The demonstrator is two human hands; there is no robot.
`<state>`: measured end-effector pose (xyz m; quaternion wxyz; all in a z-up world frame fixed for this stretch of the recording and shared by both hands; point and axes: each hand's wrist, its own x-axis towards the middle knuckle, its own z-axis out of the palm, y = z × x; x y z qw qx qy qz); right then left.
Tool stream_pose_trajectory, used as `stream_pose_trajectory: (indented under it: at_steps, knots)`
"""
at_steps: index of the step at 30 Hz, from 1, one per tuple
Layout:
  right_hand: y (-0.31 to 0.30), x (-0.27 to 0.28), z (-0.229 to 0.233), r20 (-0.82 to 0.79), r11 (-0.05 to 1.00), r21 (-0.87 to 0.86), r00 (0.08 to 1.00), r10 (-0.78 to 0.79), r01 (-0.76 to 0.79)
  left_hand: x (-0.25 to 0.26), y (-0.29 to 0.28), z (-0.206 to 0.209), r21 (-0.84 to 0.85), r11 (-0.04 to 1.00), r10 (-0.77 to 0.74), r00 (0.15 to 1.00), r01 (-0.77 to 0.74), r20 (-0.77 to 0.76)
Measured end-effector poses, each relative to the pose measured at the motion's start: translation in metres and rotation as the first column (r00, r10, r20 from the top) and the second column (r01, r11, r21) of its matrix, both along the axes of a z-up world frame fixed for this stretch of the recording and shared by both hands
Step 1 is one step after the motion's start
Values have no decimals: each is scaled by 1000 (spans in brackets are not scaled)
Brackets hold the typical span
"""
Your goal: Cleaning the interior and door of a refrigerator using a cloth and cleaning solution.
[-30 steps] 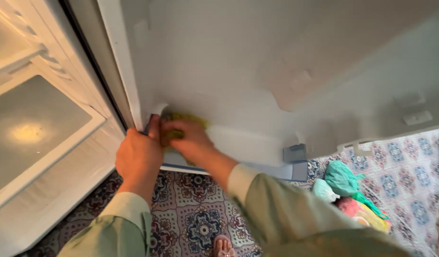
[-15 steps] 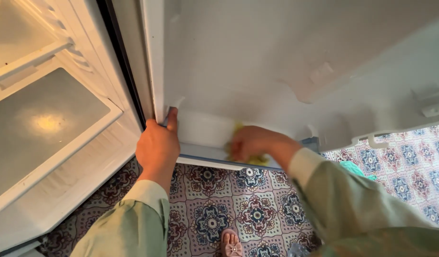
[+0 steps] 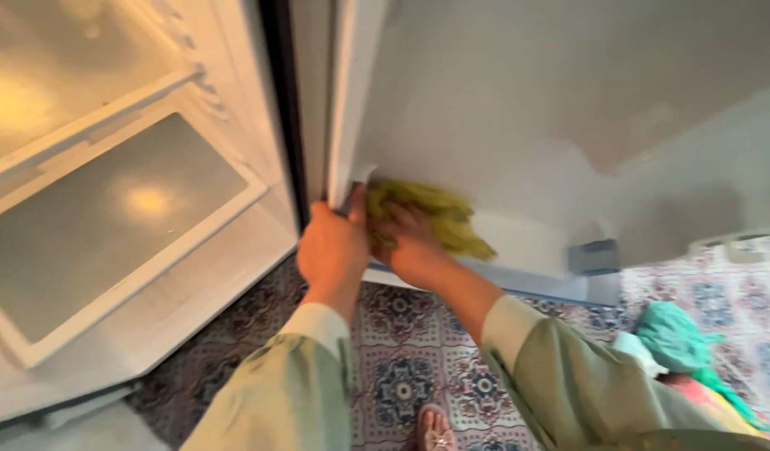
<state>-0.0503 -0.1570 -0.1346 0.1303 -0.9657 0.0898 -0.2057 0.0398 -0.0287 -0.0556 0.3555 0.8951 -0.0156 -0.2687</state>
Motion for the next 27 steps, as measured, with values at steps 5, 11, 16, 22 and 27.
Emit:
stream_pose_trajectory:
  at_steps: [5,11,16,22,27]
  knots:
    - [-2,9,12,-264,933,360,961,79,22,1,-3,-7,-53,998,28,1000,-28,4]
    - [-59,-60,35,-422,889,418,906,6,189,-12,-21,-36,-15,982,175,868,-190,465]
    - [-126,-166,6,-557,936,-348,793,-246,46,-61,-7,15,-101,994,68,526,35,848]
    - [-124,-174,20,-699,769,-578,321,-639,272,-83,-31,-11,31,862,-282,428,506,859]
    - [-83,-134,37,-545,774,-277,571,-614,569,-81,-36,-17,147,849,-435,513,508,740]
